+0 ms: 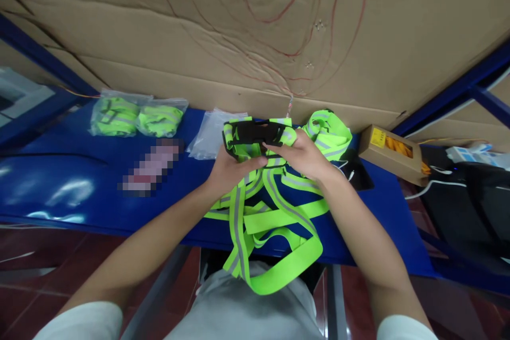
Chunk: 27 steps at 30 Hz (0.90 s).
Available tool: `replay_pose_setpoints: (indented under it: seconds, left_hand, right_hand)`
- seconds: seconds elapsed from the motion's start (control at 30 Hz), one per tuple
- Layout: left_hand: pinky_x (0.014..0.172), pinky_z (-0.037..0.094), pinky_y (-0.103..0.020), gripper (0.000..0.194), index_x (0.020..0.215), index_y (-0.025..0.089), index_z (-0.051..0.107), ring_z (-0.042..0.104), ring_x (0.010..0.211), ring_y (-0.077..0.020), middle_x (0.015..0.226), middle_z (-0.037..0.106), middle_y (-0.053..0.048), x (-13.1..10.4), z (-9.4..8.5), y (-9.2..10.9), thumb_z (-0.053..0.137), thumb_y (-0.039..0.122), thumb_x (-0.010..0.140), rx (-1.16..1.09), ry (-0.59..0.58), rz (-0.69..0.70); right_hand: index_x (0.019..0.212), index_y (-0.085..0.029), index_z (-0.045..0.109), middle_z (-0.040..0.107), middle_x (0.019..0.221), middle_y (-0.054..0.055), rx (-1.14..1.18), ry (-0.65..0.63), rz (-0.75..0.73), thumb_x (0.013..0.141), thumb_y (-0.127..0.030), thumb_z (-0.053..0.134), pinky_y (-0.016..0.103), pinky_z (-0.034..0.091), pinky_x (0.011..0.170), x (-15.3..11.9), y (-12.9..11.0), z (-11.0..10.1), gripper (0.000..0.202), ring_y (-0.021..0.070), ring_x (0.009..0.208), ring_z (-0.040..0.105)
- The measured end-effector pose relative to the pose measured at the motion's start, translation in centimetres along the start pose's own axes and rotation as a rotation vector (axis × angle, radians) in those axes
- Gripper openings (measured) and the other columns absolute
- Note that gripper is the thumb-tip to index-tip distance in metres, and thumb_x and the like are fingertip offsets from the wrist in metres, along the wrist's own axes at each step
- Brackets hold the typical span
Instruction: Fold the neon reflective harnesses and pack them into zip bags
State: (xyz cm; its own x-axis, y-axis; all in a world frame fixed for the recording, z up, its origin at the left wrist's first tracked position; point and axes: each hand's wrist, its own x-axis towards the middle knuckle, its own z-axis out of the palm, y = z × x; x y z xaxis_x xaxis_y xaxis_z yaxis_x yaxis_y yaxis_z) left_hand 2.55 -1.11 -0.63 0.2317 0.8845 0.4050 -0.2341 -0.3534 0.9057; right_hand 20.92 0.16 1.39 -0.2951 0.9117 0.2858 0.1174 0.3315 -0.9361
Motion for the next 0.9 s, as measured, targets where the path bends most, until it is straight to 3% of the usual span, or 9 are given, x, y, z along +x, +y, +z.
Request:
replay_pose_setpoints:
  seconds: [0.1, 0.23, 0.37, 0.5, 0.57, 0.7, 0.8, 0.9]
  left_hand:
    - [0.112, 0.050, -0.041, 0.046, 0.109, 0.020, 0.073, 0.065, 0.127, -0.0287, 0.126, 0.074, -0.008, -0.3, -0.1, 0.1, 0.090, 0.041, 0.072, 0.017, -0.053, 0.008]
    - [0.111, 0.049, -0.042, 0.052, 0.116, 0.021, 0.071, 0.067, 0.121, -0.0277, 0.126, 0.074, -0.007, -0.3, -0.4, -0.4, 0.091, 0.036, 0.071, 0.017, -0.046, -0.050]
    - [0.109, 0.051, -0.041, 0.048, 0.111, 0.021, 0.073, 0.068, 0.119, -0.0277, 0.116, 0.077, -0.006, -0.1, -0.2, -0.8, 0.091, 0.037, 0.070, -0.084, 0.055, -0.116]
    - [0.106, 0.053, -0.042, 0.046, 0.103, 0.020, 0.076, 0.072, 0.111, -0.0277, 0.109, 0.079, -0.006, -0.6, -0.1, -0.7, 0.093, 0.041, 0.065, -0.099, 0.112, -0.164]
    - [0.101, 0.056, -0.041, 0.047, 0.102, 0.019, 0.077, 0.073, 0.105, -0.0278, 0.106, 0.079, -0.007, -1.0, 0.0, -0.6, 0.094, 0.039, 0.063, -0.101, 0.059, -0.203]
    - [0.093, 0.058, -0.037, 0.054, 0.104, 0.017, 0.076, 0.072, 0.103, -0.0280, 0.104, 0.079, -0.006, -1.5, 0.2, -0.9, 0.098, 0.032, 0.056, -0.102, 0.030, -0.261]
    - [0.097, 0.057, -0.038, 0.057, 0.107, 0.018, 0.075, 0.071, 0.107, -0.0273, 0.108, 0.079, -0.005, -1.3, 0.2, -0.8, 0.098, 0.031, 0.057, -0.128, 0.071, -0.319]
    - [0.100, 0.056, -0.041, 0.060, 0.113, 0.019, 0.074, 0.072, 0.108, -0.0280, 0.113, 0.078, -0.005, -0.9, 0.1, -0.4, 0.097, 0.029, 0.058, -0.239, -0.061, -0.432]
  right_hand:
    - [0.116, -0.028, 0.077, 0.077, 0.117, 0.000, 0.019, 0.005, 0.003, 0.084, -0.045, 0.079, 0.039, 0.049, 0.114, 0.0, 0.2, 0.6, 0.036, 0.0241, 0.120, 0.067]
    - [0.124, -0.028, 0.074, 0.075, 0.124, 0.002, -0.016, -0.093, 0.010, 0.088, -0.053, 0.073, 0.041, 0.038, 0.122, 0.0, -0.9, 0.6, 0.044, 0.0243, 0.133, 0.060]
    - [0.128, -0.026, 0.071, 0.076, 0.121, 0.004, -0.107, -0.271, 0.043, 0.082, -0.059, 0.077, 0.044, 0.045, 0.117, -0.3, -3.3, -1.2, 0.057, 0.0283, 0.131, 0.061]
    - [0.139, -0.025, 0.063, 0.065, 0.142, 0.009, -0.047, -0.234, 0.099, 0.089, -0.065, 0.067, 0.045, 0.050, 0.109, -0.7, -5.1, -2.8, 0.064, 0.0301, 0.134, 0.059]
    - [0.134, -0.023, 0.066, 0.067, 0.138, 0.009, -0.178, -0.216, 0.083, 0.086, -0.057, 0.074, 0.043, 0.052, 0.106, -0.7, -5.5, -2.7, 0.060, 0.0291, 0.128, 0.062]
    - [0.114, -0.022, 0.075, 0.074, 0.115, 0.008, -0.548, -0.240, -0.108, 0.078, -0.047, 0.085, 0.041, 0.053, 0.098, -0.8, -5.4, -1.7, 0.045, 0.0275, 0.109, 0.068]
    - [0.103, -0.022, 0.076, 0.075, 0.109, 0.007, -0.582, -0.201, -0.171, 0.082, -0.044, 0.082, 0.039, 0.054, 0.091, -1.0, -5.5, -1.3, 0.031, 0.0258, 0.100, 0.069]
    - [0.102, -0.024, 0.077, 0.077, 0.102, 0.005, -0.544, -0.101, -0.146, 0.081, -0.046, 0.082, 0.039, 0.056, 0.087, -1.3, -5.8, -1.3, 0.030, 0.0253, 0.093, 0.070]
